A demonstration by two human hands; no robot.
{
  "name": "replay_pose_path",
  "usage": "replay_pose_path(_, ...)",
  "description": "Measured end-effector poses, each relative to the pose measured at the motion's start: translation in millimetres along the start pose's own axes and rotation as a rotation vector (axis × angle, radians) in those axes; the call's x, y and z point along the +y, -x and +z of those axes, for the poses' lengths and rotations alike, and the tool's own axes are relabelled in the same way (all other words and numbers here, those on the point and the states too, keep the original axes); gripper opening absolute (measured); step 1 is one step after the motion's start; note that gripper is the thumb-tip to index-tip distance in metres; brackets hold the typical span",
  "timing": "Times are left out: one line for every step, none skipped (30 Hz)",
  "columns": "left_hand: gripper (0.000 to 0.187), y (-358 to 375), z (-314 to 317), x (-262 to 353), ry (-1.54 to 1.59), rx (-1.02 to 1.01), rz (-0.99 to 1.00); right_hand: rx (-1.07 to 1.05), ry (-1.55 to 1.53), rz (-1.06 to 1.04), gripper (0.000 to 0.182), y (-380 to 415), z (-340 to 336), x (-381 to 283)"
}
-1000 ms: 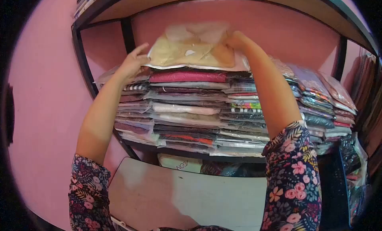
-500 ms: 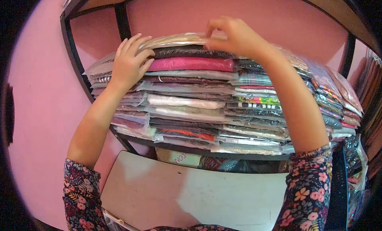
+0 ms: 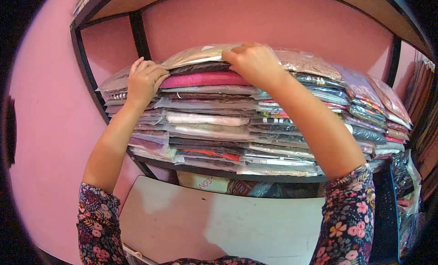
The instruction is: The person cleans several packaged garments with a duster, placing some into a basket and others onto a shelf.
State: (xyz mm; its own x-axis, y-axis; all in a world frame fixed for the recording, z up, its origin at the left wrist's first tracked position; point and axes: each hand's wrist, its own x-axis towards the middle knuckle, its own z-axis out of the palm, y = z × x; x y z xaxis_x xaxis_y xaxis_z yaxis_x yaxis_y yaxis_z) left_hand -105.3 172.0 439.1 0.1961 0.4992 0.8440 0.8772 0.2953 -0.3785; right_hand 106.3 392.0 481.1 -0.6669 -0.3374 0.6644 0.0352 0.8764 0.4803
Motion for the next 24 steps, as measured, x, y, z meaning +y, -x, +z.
replay_pose_path(0.009,1.1,0.0,0.1,0.006,0.005,-0.008,0.003,0.002,-0.002,0.013,0.0,0.3,-0.8)
replay_pose_path(0.009,2.5,-1.6,-0.7,0.004,0.007,-0.004,0.041,0.018,-0.033,0.011,0.3,1.4,-2.5)
replay_pose_path(0.008,4.2,-3.7,-2.5,0.005,0.008,-0.010,0.078,0.035,-0.062,0.009,1.4,2.5,-4.2)
replay_pose_path(0.008,5.5,-4.7,-3.3,0.007,0.009,-0.014,0.055,0.048,-0.024,0.009,2.7,1.3,-8.4)
replay_pose_path(0.008,6.8,-4.5,-2.6,0.009,0.008,-0.009,0.056,0.050,-0.019,0.009,2.9,0.2,-12.4)
replay_pose_path(0.011,8.9,-4.7,-1.7,0.005,-0.033,-0.039,0.067,0.072,-0.005,0.013,3.0,-0.8,-17.0)
replay_pose_path(0.015,8.4,-10.4,3.1,0.000,-0.075,-0.068,0.078,0.093,0.010,0.018,4.0,-5.6,-23.5)
replay_pose_path(0.015,10.1,-17.0,10.1,0.003,-0.080,-0.063,0.077,0.091,0.016,0.018,9.3,-13.1,-31.2)
replay_pose_path(0.021,15.0,-25.2,20.6,-0.032,-0.062,-0.086,0.169,0.061,0.020,0.023,18.7,-23.6,-41.9)
replay_pose_path(0.027,21.0,-36.7,33.7,-0.061,-0.045,-0.110,0.256,0.033,0.026,0.029,29.2,-36.0,-55.9)
replay_pose_path(0.033,31.9,-49.6,46.9,-0.005,-0.091,-0.118,0.229,-0.027,0.038,0.035,46.8,-48.9,-68.5)
replay_pose_path(0.038,46.7,-63.6,63.1,0.055,-0.136,-0.124,0.221,-0.094,0.094,0.034,68.5,-62.4,-86.4)
replay_pose_path(0.038,67.3,-75.5,79.8,0.139,-0.168,-0.113,0.196,-0.187,0.152,0.035,93.2,-76.3,-103.2)
replay_pose_path(0.037,91.9,-85.8,97.8,0.233,-0.199,-0.098,0.174,-0.253,0.252,0.038,122.2,-85.8,-120.7)
replay_pose_path(0.036,116.1,-97.1,117.9,0.303,-0.272,-0.106,0.155,-0.300,0.380,0.038,154.1,-93.8,-140.1)
replay_pose_path(0.035,141.6,-108.7,139.6,0.385,-0.350,-0.104,0.107,-0.380,0.563,0.035,192.5,-97.5,-162.0)
replay_pose_path(0.033,166.9,-117.5,161.0,0.473,-0.452,-0.160,0.065,-0.398,0.728,0.030,234.5,-98.9,-185.8)
replay_pose_path(0.031,194.4,-125.5,182.0,0.565,-0.562,-0.207,-0.009,-0.418,0.886,0.027,279.5,-100.8,-211.3)
replay_pose_path(0.033,227.7,-130.2,202.9,0.649,-0.665,-0.318,-0.141,-0.476,1.094,0.024,325.5,-107.5,-243.3)
replay_pose_path(0.035,261.4,-133.0,224.4,0.724,-0.772,-0.425,-0.257,-0.487,1.193,0.023,369.9,-120.3,-276.4)
replay_pose_path(0.039,290.7,-137.5,243.9,0.767,-0.873,-0.473,-0.418,-0.578,1.255,0.024,400.9,-141.5,-304.2)
replay_pose_path(0.043,319.2,-141.3,261.5,0.798,-0.976,-0.520,-0.572,-0.682,1.311,0.025,423.9,-165.3,-324.6)
replay_pose_path(0.054,350.2,-144.7,280.2,0.876,-1.079,-0.554,-0.572,-0.649,1.364,0.025,437.0,-195.3,-333.4)
replay_pose_path(0.065,377.1,-148.9,295.3,0.944,-1.185,-0.590,-0.739,-0.747,1.399,0.025,444.1,-226.6,-338.1)
